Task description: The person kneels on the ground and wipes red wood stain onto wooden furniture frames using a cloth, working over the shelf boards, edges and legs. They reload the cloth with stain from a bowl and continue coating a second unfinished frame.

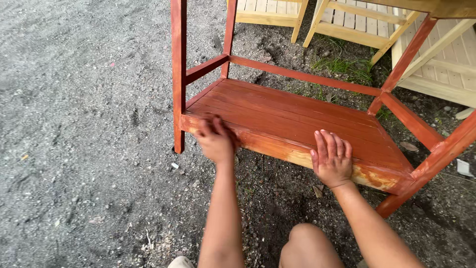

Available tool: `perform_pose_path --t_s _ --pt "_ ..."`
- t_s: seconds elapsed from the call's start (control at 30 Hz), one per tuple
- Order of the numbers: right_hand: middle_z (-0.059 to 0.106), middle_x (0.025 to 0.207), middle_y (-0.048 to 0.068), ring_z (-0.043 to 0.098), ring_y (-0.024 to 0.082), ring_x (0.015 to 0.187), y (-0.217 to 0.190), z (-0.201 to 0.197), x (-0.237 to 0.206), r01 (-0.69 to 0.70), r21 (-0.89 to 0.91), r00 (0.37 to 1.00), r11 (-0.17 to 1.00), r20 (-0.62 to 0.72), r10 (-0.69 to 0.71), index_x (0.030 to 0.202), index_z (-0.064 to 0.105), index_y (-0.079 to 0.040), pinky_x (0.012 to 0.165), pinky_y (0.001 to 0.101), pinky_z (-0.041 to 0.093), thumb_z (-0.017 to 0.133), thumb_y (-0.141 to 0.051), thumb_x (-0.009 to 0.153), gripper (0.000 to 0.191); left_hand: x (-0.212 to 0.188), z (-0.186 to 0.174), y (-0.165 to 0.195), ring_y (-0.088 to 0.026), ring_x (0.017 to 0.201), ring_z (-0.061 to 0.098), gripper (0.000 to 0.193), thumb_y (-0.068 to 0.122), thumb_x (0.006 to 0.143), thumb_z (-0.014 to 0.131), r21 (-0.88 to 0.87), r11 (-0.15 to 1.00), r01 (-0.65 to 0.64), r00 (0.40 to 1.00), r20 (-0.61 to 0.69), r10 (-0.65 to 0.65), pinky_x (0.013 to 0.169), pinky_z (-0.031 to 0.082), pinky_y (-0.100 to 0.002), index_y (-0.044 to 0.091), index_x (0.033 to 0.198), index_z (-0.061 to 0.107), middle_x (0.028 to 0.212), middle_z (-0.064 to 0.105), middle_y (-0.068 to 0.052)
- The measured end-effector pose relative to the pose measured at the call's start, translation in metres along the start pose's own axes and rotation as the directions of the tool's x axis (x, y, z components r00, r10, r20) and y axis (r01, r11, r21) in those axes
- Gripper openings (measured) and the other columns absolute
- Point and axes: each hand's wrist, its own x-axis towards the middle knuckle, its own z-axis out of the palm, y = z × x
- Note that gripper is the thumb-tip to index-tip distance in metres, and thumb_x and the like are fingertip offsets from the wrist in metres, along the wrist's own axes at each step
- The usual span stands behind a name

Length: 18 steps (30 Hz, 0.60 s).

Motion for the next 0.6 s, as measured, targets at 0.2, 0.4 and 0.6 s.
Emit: perform_pose_path --t_s 0.2,0.4,0.6 --pt "0.049 0.147 0.007 0.046 0.025 0.136 -0.005 0.004 0.000 0.008 -0.015 1.000 1.000 -0.018 -0.009 0.152 0.049 -0.012 0.115 0.0474 0.034 0.051 -0.034 0.103 0.053 0.035 -0.005 -0.005 -0.049 0.091 0.068 0.054 0.056 0.107 0.044 0.066 0.980 0.187 0.981 -0.069 -0.183 0.069 0.055 -0.059 0.016 0.142 0.041 0.130 0.052 -0.030" --pt "0.049 0.146 0.007 0.047 0.025 0.136 -0.005 0.006 0.001 0.005 -0.007 1.000 1.000 -0.030 -0.005 0.152 0.049 -0.013 0.115 0.0477 0.034 0.052 -0.034 0.103 0.053 -0.102 0.009 0.034 -0.052 0.088 0.066 0.051 0.049 0.103 0.054 -0.048 0.997 0.064 0.997 0.036 -0.062 0.069 0.056 -0.058 0.012 0.137 0.041 0.117 0.052 -0.029" --pt "0.050 0.146 0.007 0.047 0.025 0.134 -0.005 0.003 0.001 -0.001 -0.008 0.998 1.000 -0.058 0.000 0.151 0.051 -0.011 0.113 0.0483 0.036 0.055 -0.033 0.103 0.053 -0.203 -0.006 0.058 -0.053 0.092 0.065 0.053 0.045 0.091 0.067 -0.044 0.957 -0.288 0.912 0.291 0.288 0.054 0.059 -0.054 0.018 0.133 0.050 0.117 0.050 -0.036"
